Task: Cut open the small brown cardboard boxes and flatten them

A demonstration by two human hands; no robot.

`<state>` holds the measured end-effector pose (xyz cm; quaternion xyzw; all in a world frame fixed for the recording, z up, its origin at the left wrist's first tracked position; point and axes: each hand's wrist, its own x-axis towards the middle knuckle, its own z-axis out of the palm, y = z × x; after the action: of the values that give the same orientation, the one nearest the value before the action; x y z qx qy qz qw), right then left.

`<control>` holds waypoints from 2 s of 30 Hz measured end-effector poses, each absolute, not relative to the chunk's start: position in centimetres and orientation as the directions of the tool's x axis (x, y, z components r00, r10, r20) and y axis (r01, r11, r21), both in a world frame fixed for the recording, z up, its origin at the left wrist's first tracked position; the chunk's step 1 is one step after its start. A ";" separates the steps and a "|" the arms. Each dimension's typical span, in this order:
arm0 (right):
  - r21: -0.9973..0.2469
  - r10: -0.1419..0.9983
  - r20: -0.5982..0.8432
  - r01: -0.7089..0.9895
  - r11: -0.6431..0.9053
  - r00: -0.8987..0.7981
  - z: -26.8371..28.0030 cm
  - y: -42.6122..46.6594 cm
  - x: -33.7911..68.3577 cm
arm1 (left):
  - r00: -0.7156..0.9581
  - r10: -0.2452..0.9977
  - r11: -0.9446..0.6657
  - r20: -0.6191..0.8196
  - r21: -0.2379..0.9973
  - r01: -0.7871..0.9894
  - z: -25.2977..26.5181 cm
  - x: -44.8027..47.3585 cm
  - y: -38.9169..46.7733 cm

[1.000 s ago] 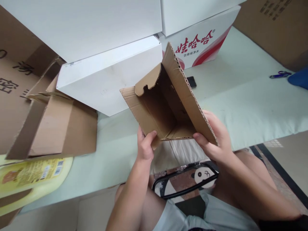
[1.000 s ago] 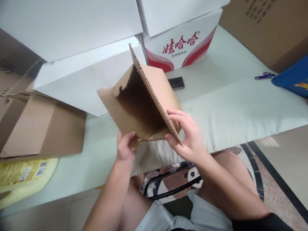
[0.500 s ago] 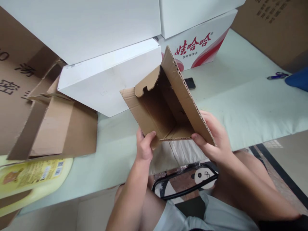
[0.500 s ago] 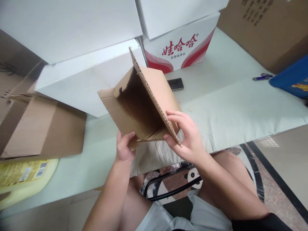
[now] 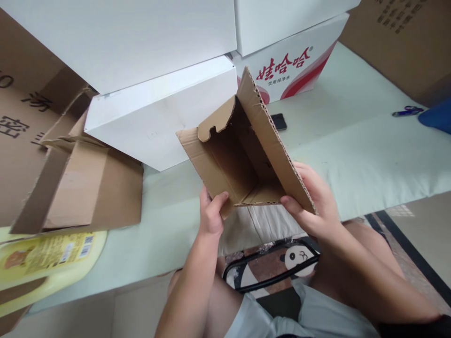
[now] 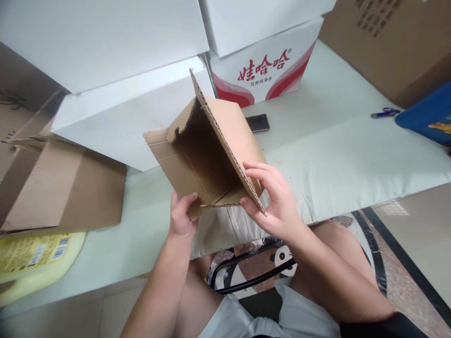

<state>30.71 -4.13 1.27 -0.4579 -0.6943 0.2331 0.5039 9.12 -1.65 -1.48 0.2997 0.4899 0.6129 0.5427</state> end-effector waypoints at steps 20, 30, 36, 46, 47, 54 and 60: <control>-0.777 0.859 0.507 0.393 0.492 -0.073 1.0 -4.0 30.7 | -0.239 0.958 0.064 -0.160 0.929 -0.365 -1.6 9.1 -1.6; -0.771 0.855 0.511 0.395 0.499 -0.083 1.0 -4.0 30.7 | -0.228 0.963 0.052 -0.147 0.925 -0.377 -1.9 8.8 -1.6; -0.763 0.837 0.526 0.352 0.542 -0.149 0.2 -4.0 30.7 | -0.258 0.951 0.031 -0.169 0.886 -0.463 -1.4 8.7 -1.1; -0.991 0.988 0.134 -0.015 0.135 0.084 -1.5 -3.1 30.7 | -0.191 0.948 0.068 -0.253 0.752 -0.655 -1.4 5.9 -0.3; -0.991 0.997 0.068 -0.112 0.072 0.043 -1.5 -2.9 30.7 | -0.172 0.952 0.077 -0.252 0.745 -0.663 -1.3 5.6 -0.2; -0.894 0.967 -0.207 -0.372 -0.250 -0.152 -0.8 -2.5 30.6 | -0.157 0.909 0.176 -0.387 0.695 -0.698 -1.6 4.2 0.1; -0.823 0.936 -0.280 -0.448 -0.348 -0.212 -0.1 -2.6 30.5 | -0.104 0.920 0.228 -0.379 0.729 -0.645 -1.7 4.1 -0.1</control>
<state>30.55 -2.62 -0.05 -0.4008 -0.3043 0.7164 0.4832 4.13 -0.06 -1.71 0.1573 0.4366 0.6010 0.6507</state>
